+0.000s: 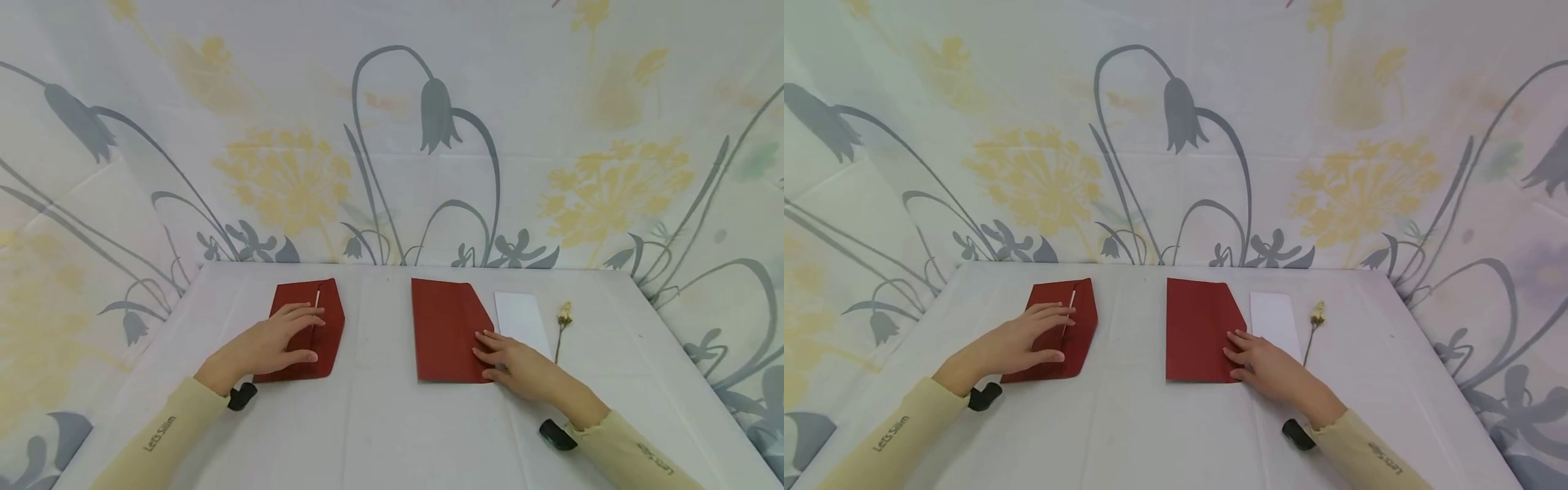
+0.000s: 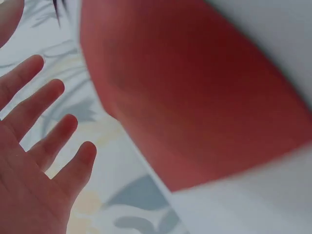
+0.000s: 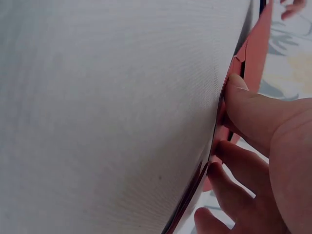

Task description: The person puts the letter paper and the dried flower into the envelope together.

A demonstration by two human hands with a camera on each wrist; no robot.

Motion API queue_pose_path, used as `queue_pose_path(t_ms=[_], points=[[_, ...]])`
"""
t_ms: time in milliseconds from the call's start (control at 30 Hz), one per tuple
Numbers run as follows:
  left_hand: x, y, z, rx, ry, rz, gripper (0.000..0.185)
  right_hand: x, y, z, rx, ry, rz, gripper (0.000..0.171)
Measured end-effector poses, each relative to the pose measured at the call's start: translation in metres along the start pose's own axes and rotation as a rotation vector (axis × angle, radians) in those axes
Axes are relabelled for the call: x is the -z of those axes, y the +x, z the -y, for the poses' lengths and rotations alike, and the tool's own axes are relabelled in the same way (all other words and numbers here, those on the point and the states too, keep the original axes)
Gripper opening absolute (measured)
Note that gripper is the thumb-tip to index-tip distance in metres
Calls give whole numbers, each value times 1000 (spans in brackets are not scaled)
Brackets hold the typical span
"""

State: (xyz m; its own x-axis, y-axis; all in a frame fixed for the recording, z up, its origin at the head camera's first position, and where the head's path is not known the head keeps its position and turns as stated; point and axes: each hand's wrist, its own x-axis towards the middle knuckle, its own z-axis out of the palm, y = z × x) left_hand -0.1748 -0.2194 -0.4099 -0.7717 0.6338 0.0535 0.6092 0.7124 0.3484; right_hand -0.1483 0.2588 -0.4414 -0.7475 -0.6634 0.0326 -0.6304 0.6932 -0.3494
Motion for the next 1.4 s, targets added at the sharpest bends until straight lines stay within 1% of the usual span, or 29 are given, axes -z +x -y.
queue_pose_path(t_ms=[100,167,267,333,467,600,700,767,900,1000,1100,1200,1300,1400], points=[[2,8,-12,-30,-7,-6,57,1,1,0,24,-24,5,43],[2,15,-20,-42,-17,3,57,2,1,1,34,-38,8,43],[-1,25,-30,-53,-40,9,57,3,1,1,39,-53,20,43],[-5,31,-35,-49,-66,19,57,4,1,2,38,-54,29,43],[-16,44,-38,-49,-138,32,57,7,2,3,25,-42,50,44],[-26,59,-39,-38,-254,52,57,9,2,3,13,-24,61,45],[-33,72,-43,-45,-332,59,55,10,3,3,11,-19,66,45],[-38,80,-48,-64,-360,47,53,9,3,3,14,-16,70,46],[-47,99,-59,-84,-384,30,49,9,3,3,23,-5,71,46],[-54,113,-69,-94,-411,40,47,9,2,3,26,-1,67,45],[-60,126,-79,-122,-440,52,47,11,2,3,32,-6,67,45],[-64,138,-87,-156,-442,62,48,12,2,4,36,-2,70,45],[-68,147,-94,-171,-436,83,50,12,3,4,35,-4,80,44],[-70,154,-99,-160,-430,123,56,11,3,4,16,-2,93,45]])
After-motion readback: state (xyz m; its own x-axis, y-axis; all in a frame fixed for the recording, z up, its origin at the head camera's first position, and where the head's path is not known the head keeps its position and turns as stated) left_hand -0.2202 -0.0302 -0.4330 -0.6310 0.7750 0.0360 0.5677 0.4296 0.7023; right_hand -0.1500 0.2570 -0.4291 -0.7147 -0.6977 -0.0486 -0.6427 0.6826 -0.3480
